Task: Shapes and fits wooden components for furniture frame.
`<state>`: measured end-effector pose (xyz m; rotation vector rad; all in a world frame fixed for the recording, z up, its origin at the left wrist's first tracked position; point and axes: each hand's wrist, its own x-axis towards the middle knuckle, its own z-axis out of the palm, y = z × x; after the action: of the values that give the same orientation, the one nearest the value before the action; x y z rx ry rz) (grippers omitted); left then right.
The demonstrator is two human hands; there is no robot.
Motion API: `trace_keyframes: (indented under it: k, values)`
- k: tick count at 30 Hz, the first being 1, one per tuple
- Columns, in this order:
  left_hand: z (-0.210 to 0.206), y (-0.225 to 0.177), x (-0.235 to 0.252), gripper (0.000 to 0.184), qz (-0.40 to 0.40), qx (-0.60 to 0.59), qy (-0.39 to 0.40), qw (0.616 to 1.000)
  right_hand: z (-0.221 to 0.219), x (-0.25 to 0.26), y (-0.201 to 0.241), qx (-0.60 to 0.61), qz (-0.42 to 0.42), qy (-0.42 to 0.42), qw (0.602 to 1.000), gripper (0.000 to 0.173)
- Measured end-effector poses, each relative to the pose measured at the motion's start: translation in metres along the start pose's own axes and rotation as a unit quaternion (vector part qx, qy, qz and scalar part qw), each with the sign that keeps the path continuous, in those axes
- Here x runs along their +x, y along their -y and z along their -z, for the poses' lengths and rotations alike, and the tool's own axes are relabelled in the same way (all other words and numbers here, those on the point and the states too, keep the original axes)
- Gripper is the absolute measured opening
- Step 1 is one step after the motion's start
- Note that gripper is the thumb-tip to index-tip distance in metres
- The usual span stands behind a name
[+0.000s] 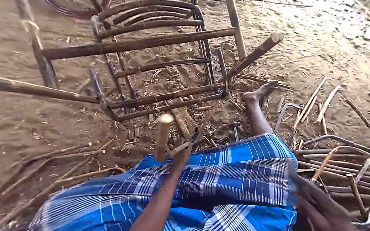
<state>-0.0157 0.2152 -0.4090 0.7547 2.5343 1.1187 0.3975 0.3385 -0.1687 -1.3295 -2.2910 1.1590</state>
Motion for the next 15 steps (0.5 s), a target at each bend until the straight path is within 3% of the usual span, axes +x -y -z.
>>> trace_keyframes:
  k: [4,7,12,15]
  values:
    - [0.009,-0.012,-0.025,0.035,-0.029,0.050,0.054,0.997,-0.156,0.146,0.050,-0.072,0.057,0.117,0.989,0.040]
    - [-0.009,0.003,-0.030,0.031,-0.089,0.058,0.009,0.994,-0.242,0.186,0.058,-0.111,0.034,0.175,0.978,0.030]
    - [-0.001,-0.011,-0.024,0.028,-0.013,0.030,0.031,0.999,-0.295,0.196,0.040,-0.148,0.011,0.195,0.969,0.023]
    - [-0.006,-0.015,-0.028,0.027,-0.001,0.050,0.042,0.998,-0.296,0.194,0.053,-0.235,0.035,0.102,0.966,0.021]
